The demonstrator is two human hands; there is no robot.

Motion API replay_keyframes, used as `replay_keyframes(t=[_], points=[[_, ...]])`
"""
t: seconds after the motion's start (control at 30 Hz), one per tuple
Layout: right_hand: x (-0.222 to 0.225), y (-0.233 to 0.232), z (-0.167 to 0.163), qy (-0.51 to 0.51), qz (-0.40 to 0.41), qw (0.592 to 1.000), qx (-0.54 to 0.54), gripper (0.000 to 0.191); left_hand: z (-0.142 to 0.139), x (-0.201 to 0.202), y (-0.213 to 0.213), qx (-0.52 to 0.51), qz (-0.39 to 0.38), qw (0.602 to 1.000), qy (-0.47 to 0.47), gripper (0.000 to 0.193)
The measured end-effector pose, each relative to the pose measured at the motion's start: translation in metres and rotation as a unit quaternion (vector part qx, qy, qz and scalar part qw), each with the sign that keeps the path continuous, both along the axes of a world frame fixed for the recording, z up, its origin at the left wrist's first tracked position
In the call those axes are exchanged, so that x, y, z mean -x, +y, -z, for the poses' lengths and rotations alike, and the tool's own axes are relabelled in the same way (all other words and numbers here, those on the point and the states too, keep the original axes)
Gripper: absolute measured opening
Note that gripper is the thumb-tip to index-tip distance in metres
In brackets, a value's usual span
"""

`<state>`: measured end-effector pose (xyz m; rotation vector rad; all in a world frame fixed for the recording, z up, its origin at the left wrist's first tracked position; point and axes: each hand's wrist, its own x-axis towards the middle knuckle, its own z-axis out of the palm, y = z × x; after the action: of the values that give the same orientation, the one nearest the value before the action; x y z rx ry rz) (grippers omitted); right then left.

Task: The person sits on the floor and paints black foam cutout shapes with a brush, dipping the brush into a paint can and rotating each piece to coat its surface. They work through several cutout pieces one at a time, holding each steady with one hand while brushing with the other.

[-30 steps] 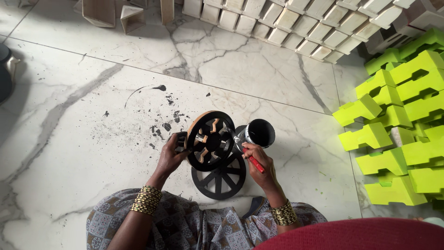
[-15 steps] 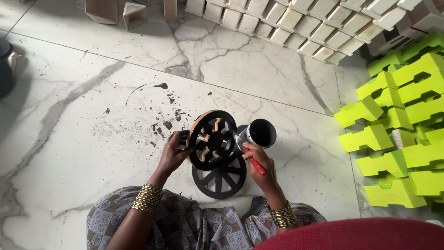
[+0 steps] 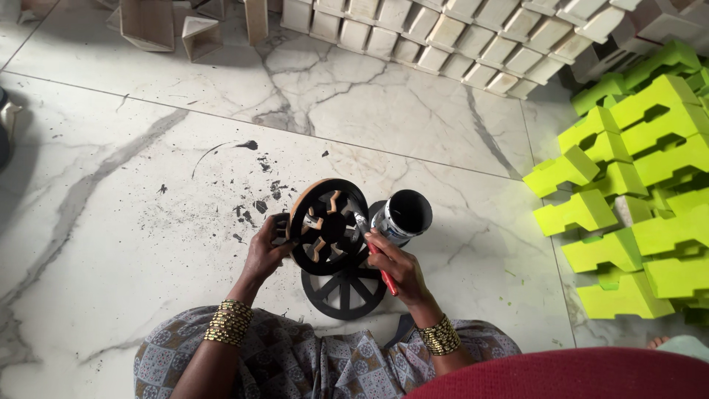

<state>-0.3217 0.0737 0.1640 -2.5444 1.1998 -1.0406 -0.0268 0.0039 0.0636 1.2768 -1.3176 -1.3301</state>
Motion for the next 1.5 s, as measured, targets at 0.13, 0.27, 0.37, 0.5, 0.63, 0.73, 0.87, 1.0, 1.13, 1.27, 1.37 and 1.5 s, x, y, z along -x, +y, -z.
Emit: replay_keyframes(t=[0.13,0.27,0.37,0.5,0.63,0.73,0.87,1.0,1.13,1.27,1.37,1.5], points=[[-0.003,0.004,0.0,0.031,0.043,0.998,-0.018,0.005,0.004,-0.001,-0.001,0.016,-0.006,1.0,0.0,0.051],[-0.006,0.009,0.002,0.01,0.009,1.0,-0.019,0.004,0.007,-0.003,-0.003,0.028,-0.004,1.0,-0.003,0.05],[-0.006,0.007,0.005,0.025,0.008,1.0,-0.015,0.004,0.01,-0.003,-0.004,0.034,-0.004,0.999,0.007,0.048],[-0.005,-0.001,0.009,0.014,0.01,1.0,-0.003,0.005,0.011,-0.003,-0.004,0.008,-0.002,1.0,0.025,0.051],[-0.004,0.003,0.007,-0.056,0.03,0.998,0.004,0.011,0.011,-0.005,-0.004,0.012,-0.005,1.0,0.022,0.051],[-0.004,0.012,0.005,-0.096,0.053,0.994,0.0,0.018,0.013,-0.005,-0.004,0.007,-0.005,0.999,0.041,0.049],[-0.001,0.013,0.006,-0.09,0.035,0.995,-0.023,0.02,0.017,-0.006,-0.006,-0.004,-0.008,0.999,0.053,0.048],[-0.002,0.002,0.013,-0.056,0.017,0.998,-0.016,0.017,0.017,-0.007,-0.005,-0.007,-0.003,0.999,0.042,0.048],[-0.002,-0.005,0.018,-0.11,0.004,0.993,-0.045,0.012,0.016,-0.008,-0.005,0.003,0.0,0.998,0.062,0.048],[-0.002,0.006,0.019,-0.13,0.048,0.99,-0.005,0.013,0.018,-0.008,-0.007,-0.003,-0.002,0.998,0.059,0.049],[-0.003,0.016,0.022,-0.137,0.076,0.988,0.018,0.015,0.021,-0.008,-0.008,-0.014,-0.002,0.997,0.075,0.049],[-0.009,0.007,0.028,-0.145,0.104,0.98,-0.086,0.014,0.019,-0.008,-0.009,-0.018,0.005,0.995,0.094,0.047]])
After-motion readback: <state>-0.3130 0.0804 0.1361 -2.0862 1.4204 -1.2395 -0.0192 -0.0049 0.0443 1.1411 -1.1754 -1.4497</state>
